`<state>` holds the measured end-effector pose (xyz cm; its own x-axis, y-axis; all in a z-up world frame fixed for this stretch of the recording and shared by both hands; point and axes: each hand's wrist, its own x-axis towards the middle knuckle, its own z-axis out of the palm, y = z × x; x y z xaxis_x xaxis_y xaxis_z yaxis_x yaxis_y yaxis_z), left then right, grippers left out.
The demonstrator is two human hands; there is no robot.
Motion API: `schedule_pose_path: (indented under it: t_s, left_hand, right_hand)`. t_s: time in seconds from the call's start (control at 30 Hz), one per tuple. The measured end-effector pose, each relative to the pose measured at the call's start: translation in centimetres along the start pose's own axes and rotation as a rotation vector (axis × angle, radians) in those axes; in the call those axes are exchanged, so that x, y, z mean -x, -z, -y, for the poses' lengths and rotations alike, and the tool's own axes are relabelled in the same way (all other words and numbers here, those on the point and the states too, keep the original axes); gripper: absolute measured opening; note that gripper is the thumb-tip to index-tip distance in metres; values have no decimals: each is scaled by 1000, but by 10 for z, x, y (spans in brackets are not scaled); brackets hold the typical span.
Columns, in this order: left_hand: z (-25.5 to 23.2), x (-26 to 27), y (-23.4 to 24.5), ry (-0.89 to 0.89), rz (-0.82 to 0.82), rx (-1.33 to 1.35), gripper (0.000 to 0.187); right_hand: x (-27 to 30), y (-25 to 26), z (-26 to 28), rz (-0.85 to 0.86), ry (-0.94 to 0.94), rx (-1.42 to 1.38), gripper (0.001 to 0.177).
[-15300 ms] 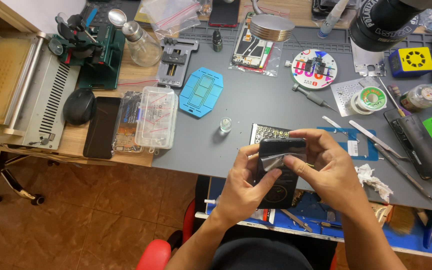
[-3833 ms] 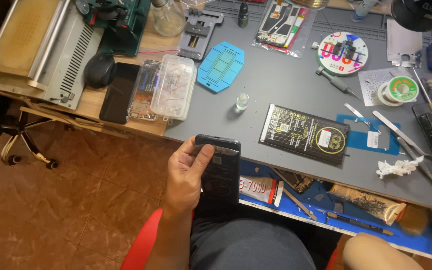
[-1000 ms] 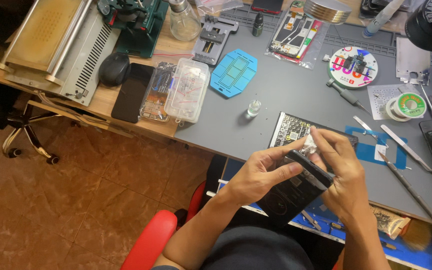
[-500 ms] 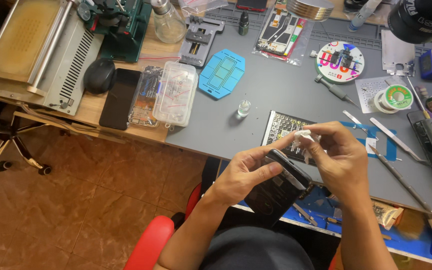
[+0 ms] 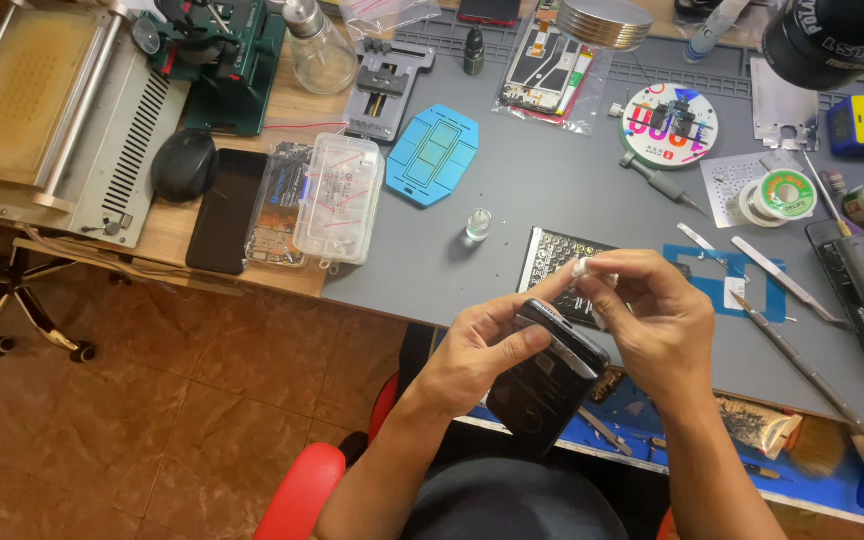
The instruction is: The person cleans the back and sides of a smartphone using a tissue and a liquid from a small bottle. They wipe the device's surface, remove a protective film from the screen, and clean the edges and camera area.
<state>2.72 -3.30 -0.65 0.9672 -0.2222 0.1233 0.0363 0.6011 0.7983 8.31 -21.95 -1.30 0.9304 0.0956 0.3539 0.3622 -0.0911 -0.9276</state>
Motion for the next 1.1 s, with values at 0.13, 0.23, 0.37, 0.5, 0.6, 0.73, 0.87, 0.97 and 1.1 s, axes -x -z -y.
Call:
schedule_pose_path:
  t_s: [0.13,0.23,0.37,0.5,0.6,0.73,0.87,0.97,1.1]
  left_hand:
    - [-6,0,0,6,9,-32,21]
    - [-7,-1,-1,-10,10,-68,20]
    - [-14,-3,-3,-21,33,-97,20]
    - [-12,-3,-1,-31,33,-145,21]
    - [-17,-2,-2,-22,16,-126,22]
    - [-19,-2,-3,-4,5,5,19]
    - [-19,1,-6,8,-3,92,17]
    - [-17,3,-1,0,8,97,17]
    - [-21,6,6,-47,-70,67,21]
  right_hand:
    - [-5,-3,9,10,-120,-13,17]
    - [-8,-4,9,-35,-88,48,12]
    - [-9,-5,11,-45,-120,78,14]
    - [-7,-9,8,-12,-165,-12,19]
    - [-8,-9,9,19,-103,-39,26]
    - [-7,-9,3,59,-67,-110,22]
    - [-2,-12,-15,43,-150,-284,21]
    - [-2,-23,-10,49,-140,-295,14]
    - [-12,-30,-12,60,-175,-225,13]
